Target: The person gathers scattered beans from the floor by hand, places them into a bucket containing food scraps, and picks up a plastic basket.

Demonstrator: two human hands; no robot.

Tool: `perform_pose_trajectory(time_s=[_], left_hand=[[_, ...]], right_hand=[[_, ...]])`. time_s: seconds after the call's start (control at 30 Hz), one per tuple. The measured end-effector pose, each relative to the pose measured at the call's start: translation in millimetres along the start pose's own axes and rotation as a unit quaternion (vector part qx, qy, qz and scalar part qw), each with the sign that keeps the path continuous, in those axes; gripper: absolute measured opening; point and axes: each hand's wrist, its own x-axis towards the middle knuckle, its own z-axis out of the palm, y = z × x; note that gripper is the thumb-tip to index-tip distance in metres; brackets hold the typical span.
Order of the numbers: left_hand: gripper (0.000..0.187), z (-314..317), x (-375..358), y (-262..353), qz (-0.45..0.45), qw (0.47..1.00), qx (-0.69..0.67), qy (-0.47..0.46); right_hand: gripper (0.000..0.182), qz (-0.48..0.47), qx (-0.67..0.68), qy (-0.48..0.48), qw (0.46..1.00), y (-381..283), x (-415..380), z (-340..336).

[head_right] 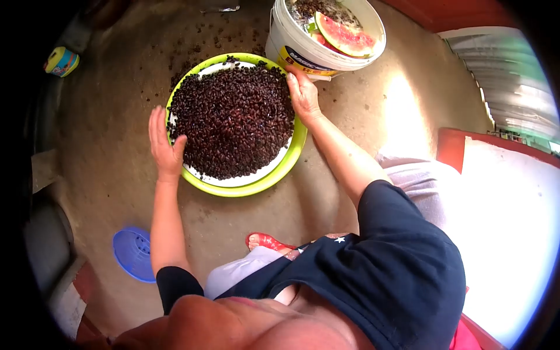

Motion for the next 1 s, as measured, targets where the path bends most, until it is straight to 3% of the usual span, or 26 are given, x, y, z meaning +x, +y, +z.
perform_pose_trajectory(time_s=[0.07,0.23,0.33,0.47,0.63,0.73,0.8,0.87,1.0], left_hand=[[0.075,8.4,22.9,-20.5,-0.023,0.999,0.021,-0.034],[0.087,30.2,41.5,-40.9,-0.051,0.981,0.054,-0.181],[0.089,30.1,37.3,-36.5,-0.016,0.981,0.064,-0.184],[0.085,21.5,37.1,-11.1,0.034,0.977,-0.014,-0.210],[0.069,25.7,56.0,-18.7,0.016,0.991,-0.063,-0.115],[0.072,45.3,77.6,-29.3,-0.008,0.990,-0.004,-0.139],[0.077,60.5,81.0,-31.5,-0.017,0.979,0.022,-0.201],[0.085,63.2,74.2,-27.3,0.025,0.976,0.043,-0.213],[0.086,49.1,63.5,-7.6,0.043,0.966,-0.041,-0.250]], right_hand=[[0.033,-0.069,-0.022,-0.001,0.997,-0.2,6.4,7.2],[0.034,-0.130,-0.032,-0.075,0.988,-8.2,23.1,27.8],[0.033,-0.119,0.036,-0.160,0.979,-15.3,24.2,25.2],[0.030,-0.176,0.012,-0.244,0.954,-44.2,23.2,18.9],[0.030,-0.249,-0.027,-0.181,0.951,-56.6,51.9,30.0],[0.030,-0.261,-0.068,-0.164,0.949,-53.9,78.2,54.2],[0.030,-0.174,-0.091,-0.298,0.934,-55.4,89.1,61.5],[0.030,-0.191,-0.088,-0.322,0.923,-55.3,85.0,55.6],[0.031,-0.217,-0.046,-0.382,0.897,-60.5,62.4,42.8]])
